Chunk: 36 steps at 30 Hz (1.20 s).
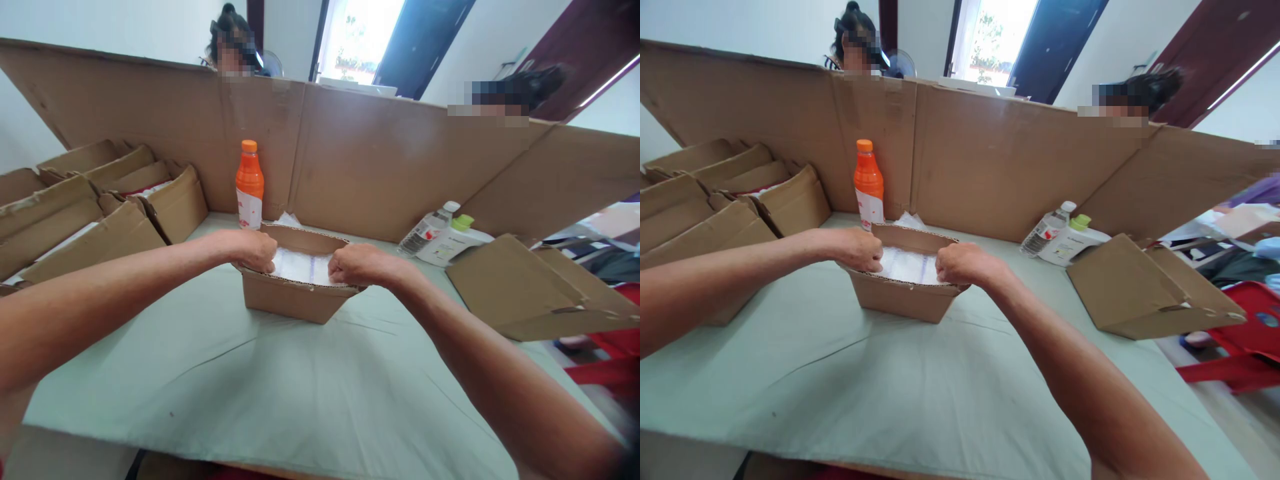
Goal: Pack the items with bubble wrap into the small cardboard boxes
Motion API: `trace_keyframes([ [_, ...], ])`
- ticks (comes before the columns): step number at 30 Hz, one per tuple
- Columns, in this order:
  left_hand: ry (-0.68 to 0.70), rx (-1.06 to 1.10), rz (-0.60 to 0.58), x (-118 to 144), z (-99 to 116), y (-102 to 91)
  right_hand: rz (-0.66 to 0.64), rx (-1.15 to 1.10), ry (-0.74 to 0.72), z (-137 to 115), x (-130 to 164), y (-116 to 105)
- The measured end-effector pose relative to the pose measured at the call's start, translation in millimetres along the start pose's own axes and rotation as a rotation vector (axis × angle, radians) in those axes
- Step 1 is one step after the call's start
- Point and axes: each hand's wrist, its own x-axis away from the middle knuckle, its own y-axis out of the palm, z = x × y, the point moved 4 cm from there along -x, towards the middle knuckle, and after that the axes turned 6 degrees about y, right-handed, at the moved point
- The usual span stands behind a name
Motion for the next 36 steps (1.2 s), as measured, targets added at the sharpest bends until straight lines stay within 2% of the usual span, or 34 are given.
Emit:
trace_keyframes([
  [3,-0.006,-0.049,0.008,8.8,2.8,-3.6,-0.007,-0.012,-0.016,0.2,5.7,-0.2],
  [6,-0.041,-0.104,0.063,21.1,0.9,-9.6,0.05,-0.083,-0.004,10.7,14.5,-2.9],
  [10,-0.068,-0.181,0.222,36.0,-2.6,-20.3,0.249,-0.191,0.04,26.4,29.9,-13.2],
  [13,0.035,-0.075,0.28,34.3,-1.1,-25.1,0.371,-0.303,0.008,22.4,37.2,-22.3],
  [15,0.122,0.052,0.256,26.2,1.0,-25.0,0.329,-0.357,-0.057,12.7,34.4,-23.5],
  [19,0.162,0.234,0.085,4.5,1.6,-13.2,0.06,-0.35,-0.205,-4.4,15.3,-11.4],
  [21,0.141,0.268,-0.021,-4.2,-0.7,-2.3,-0.063,-0.328,-0.196,-5.4,4.8,-1.8],
  [23,0.128,0.284,-0.078,-10.3,-3.9,7.2,-0.133,-0.342,-0.159,-4.7,-2.8,5.2],
  [29,0.121,0.294,-0.06,-10.5,-8.9,14.5,-0.087,-0.328,-0.095,-6.1,-5.9,5.9],
  [32,0.107,0.278,0.034,-0.4,-10.2,8.6,-0.054,-0.365,-0.109,0.9,-0.3,6.0],
  [36,0.137,0.285,0.165,9.9,-8.6,-1.1,0.074,-0.454,-0.111,14.5,7.8,3.0],
])
